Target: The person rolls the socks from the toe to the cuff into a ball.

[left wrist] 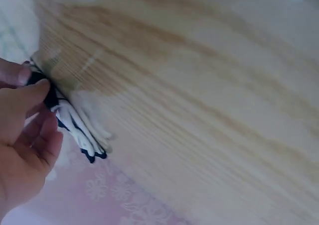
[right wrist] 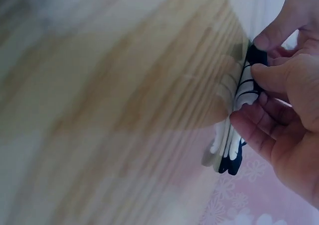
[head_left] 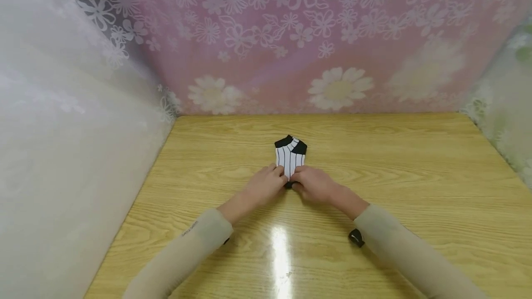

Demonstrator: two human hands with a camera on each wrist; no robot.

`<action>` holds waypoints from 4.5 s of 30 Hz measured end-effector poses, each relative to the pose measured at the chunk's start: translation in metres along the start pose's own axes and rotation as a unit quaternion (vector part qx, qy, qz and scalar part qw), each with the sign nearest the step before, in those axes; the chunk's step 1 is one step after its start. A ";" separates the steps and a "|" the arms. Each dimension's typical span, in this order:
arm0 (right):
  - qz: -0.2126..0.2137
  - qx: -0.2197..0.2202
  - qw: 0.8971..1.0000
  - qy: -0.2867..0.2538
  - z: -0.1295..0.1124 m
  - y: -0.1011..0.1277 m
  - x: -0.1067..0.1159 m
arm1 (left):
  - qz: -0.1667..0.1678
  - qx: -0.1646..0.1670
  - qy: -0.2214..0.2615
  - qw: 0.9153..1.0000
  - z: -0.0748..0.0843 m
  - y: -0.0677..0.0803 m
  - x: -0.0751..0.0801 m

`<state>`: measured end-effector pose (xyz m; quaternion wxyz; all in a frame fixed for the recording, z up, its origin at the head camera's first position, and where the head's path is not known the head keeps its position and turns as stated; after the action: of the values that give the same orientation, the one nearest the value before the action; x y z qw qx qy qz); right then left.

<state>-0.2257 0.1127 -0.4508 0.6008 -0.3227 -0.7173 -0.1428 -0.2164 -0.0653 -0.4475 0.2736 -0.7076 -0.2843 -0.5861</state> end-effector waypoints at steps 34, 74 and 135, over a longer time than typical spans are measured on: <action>-0.016 -0.014 0.994 0.104 -0.011 -0.012 0.012 | -0.021 0.034 0.232 0.972 -0.028 -0.013 -0.005; -0.086 -0.051 0.991 -0.087 0.022 -0.024 0.017 | 0.067 -0.010 0.094 0.993 -0.019 -0.012 -0.004; -0.074 -0.020 0.983 0.167 0.011 -0.017 0.020 | 0.017 0.080 0.190 0.978 -0.022 -0.030 -0.012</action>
<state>-0.2461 0.1120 -0.4315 0.6931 -0.2525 -0.6258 -0.2535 -0.2555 -0.0616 -0.4545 0.3882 -0.5636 -0.2609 -0.6809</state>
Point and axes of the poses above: each hand's wrist, its own y-axis away from the middle knuckle, its own x-axis out of the back of the hand, z = x × y, the point moved 1 cm from there along -y, towards the middle knuckle, and after that the axes turned 1 degree about x, right-handed, at the moved point
